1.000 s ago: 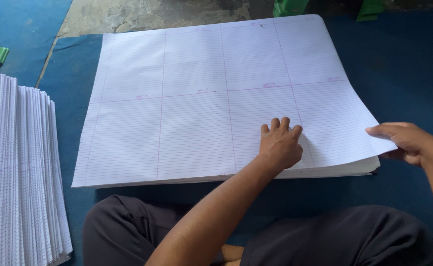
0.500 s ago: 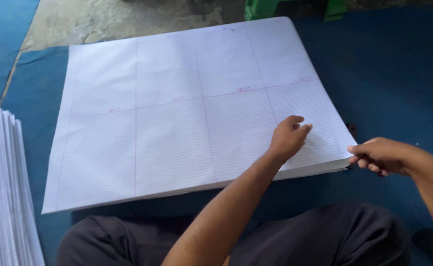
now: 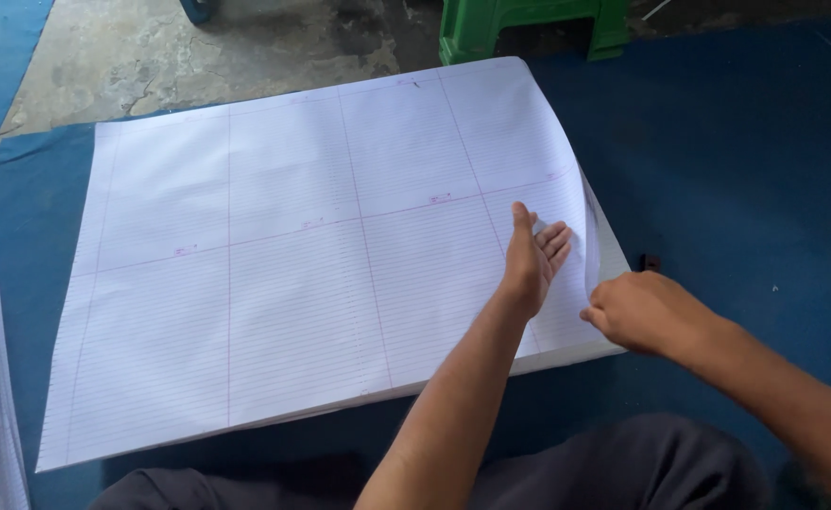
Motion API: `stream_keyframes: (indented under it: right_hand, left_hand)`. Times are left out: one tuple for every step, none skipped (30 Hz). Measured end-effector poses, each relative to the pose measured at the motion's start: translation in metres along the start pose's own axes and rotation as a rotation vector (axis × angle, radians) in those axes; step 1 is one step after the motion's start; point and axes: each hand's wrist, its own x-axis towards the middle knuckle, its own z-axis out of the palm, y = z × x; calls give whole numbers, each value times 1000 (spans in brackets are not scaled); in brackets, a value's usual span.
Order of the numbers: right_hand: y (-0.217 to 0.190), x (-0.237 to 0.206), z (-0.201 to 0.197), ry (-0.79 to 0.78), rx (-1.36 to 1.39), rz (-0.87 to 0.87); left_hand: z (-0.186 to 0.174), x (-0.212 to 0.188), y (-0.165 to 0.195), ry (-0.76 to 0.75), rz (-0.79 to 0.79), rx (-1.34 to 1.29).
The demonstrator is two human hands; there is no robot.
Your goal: The person folds a stack of lined paper sheets in half and uses a small rectangular tool to press the crease. They repeat this process for multiple sheets, stacking the folded sheets to the side.
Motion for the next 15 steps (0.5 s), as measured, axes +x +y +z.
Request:
stream_keyframes:
  right_hand:
    - [-2,2,1,24,-63,-52]
    - [-2,4,3,48,-124,-104]
    - [-1,7,5,18,-118,-111]
    - [3,9,7,-10,-113,-115]
    - [8,12,8,-40,-109,-118]
    - [15,15,8,-51,-99,-140]
    - [21,18,9,-65,-89,-161]
    - [29,20,9,-78,-80,-180]
    - [36,22,9,-104,-33,-173]
    - [41,26,10,-129,14,-170]
    - [44,30,10,-155,62,-169]
    - [46,33,11,-164,86,-167]
    - [49,35,11,-175,109,-165]
    - [52,37,12,-187,131,-163]
    - [54,39,12,-198,122,-190]
  left_hand:
    - [-1,6,1,15,-3,-20]
    - [-2,11,2,30,-5,-39]
    - [-4,16,4,44,0,-38]
    - [-4,21,5,54,7,-39]
    - [-4,27,7,64,13,-41]
    - [-4,32,8,65,16,-41]
    - [-5,37,9,65,18,-42]
    - [-5,42,10,63,19,-45]
    - [-4,48,10,62,20,-45]
    - [-5,53,11,63,21,-44]
    - [-5,58,11,66,23,-42]
    - [-6,64,12,61,28,-36]
    - [-6,69,12,57,32,-31]
    - [-6,75,11,54,36,-27]
    - [-7,80,10,54,43,-28]
